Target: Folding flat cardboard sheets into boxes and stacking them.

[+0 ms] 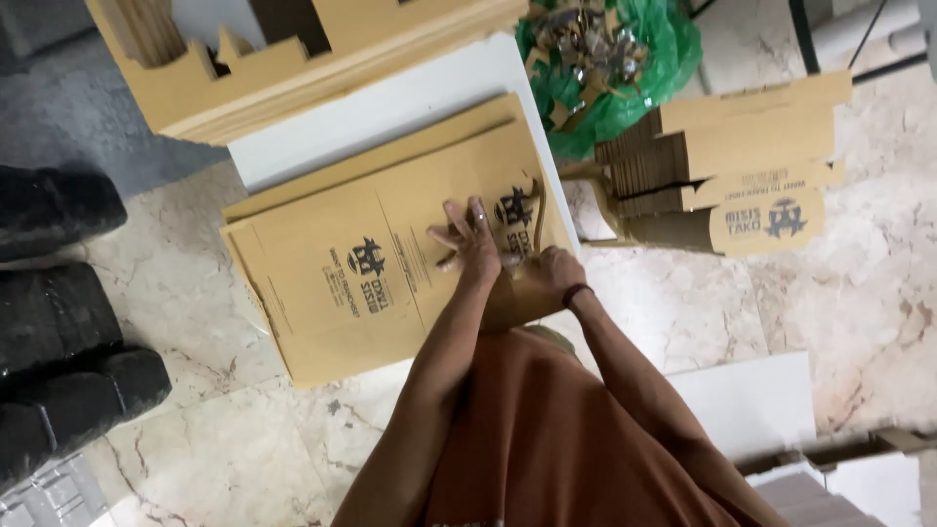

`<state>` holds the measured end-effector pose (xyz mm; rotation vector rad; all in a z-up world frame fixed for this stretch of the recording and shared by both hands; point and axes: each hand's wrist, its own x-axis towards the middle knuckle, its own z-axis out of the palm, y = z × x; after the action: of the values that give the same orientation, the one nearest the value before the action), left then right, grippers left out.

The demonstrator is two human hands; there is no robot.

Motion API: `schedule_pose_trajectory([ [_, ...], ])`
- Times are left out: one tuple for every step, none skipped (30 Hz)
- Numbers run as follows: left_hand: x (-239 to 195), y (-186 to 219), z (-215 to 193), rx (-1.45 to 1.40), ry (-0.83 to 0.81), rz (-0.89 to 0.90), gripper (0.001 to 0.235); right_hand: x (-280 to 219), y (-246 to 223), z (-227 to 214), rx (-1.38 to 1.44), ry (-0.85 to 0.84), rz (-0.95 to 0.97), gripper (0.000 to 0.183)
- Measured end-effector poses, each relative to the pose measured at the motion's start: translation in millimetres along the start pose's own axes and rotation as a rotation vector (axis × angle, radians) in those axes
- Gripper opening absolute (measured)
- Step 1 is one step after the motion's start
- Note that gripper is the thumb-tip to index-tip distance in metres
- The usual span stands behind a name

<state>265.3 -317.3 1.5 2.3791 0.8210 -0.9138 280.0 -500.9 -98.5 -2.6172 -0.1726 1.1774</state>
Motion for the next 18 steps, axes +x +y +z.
schedule_pose_trajectory([
  [-6.7,0.2,-2.0,0.015,-0.008,-0.007,0.127,-8.3,-4.6,-0.5,-0.012,0.011,-0.027,0.030],
  [-12.7,0.3,-3.6,0.029,-0.016,-0.015,0.124,-16.0,-9.1,-0.5,-0.024,0.023,-0.053,0.026],
  [-18.5,0.9,-7.9,0.028,-0.010,-0.021,0.124,-18.7,-1.8,-0.5,-0.025,0.022,-0.062,0.026],
  [-23.7,1.6,-11.9,0.071,-0.010,-0.024,0.120,-20.6,5.7,-0.5,-0.094,0.100,-0.462,0.024],
  [-27.9,5.8,-14.5,0.113,-0.012,-0.020,0.118,-22.0,16.7,-2.8,-0.165,0.185,-0.856,0.025],
  [-11.3,4.3,-9.9,0.109,-0.008,-0.019,0.118,-38.6,-13.4,-32.3,-0.169,0.188,-0.859,0.025],
  [-5.5,-3.3,2.3,0.058,0.009,-0.002,0.115,-67.4,-39.9,-52.8,-0.012,0.094,-0.569,0.036],
  [-0.5,-11.5,14.5,0.006,0.027,0.014,0.112,-95.7,-67.2,-74.0,0.137,0.004,-0.274,0.047],
  [8.5,-7.6,10.5,-0.001,0.058,0.020,0.112,-73.5,-52.1,-64.0,0.132,0.026,-0.295,0.047],
  [17.8,-4.0,6.0,0.018,0.040,-0.003,0.112,-49.9,-38.1,-54.7,0.129,0.010,-0.264,0.042],
  [3.3,-6.8,20.1,0.042,-0.026,-0.039,0.112,-52.1,-11.5,-32.1,0.128,-0.047,-0.201,0.040],
  [0.6,-8.0,23.2,0.040,-0.044,-0.047,0.112,-42.1,2.4,-26.5,0.124,-0.063,-0.191,0.040],
  [6.7,-8.1,21.8,0.135,-0.010,-0.022,0.111,-21.3,12.2,-24.1,0.216,-0.086,-0.119,0.046],
  [12.7,-9.2,19.6,0.230,0.025,0.002,0.111,-0.8,20.7,-21.6,0.307,-0.108,-0.045,0.054],
  [-5.1,2.8,-6.0,0.220,0.030,-0.008,0.111,1.3,3.4,-55.0,0.298,-0.112,-0.056,0.054],
  [-22.5,14.1,-32.4,0.239,0.093,0.066,0.105,3.5,-15.4,-88.2,0.624,-0.226,0.055,0.050],
  [-42.1,23.7,-55.3,0.260,0.150,0.142,0.101,2.4,-32.3,-117.0,0.950,-0.343,0.179,0.046],
  [-33.2,18.4,-44.4,0.254,0.149,0.133,0.101,8.2,-48.5,-130.8,0.941,-0.350,0.177,0.046],
])
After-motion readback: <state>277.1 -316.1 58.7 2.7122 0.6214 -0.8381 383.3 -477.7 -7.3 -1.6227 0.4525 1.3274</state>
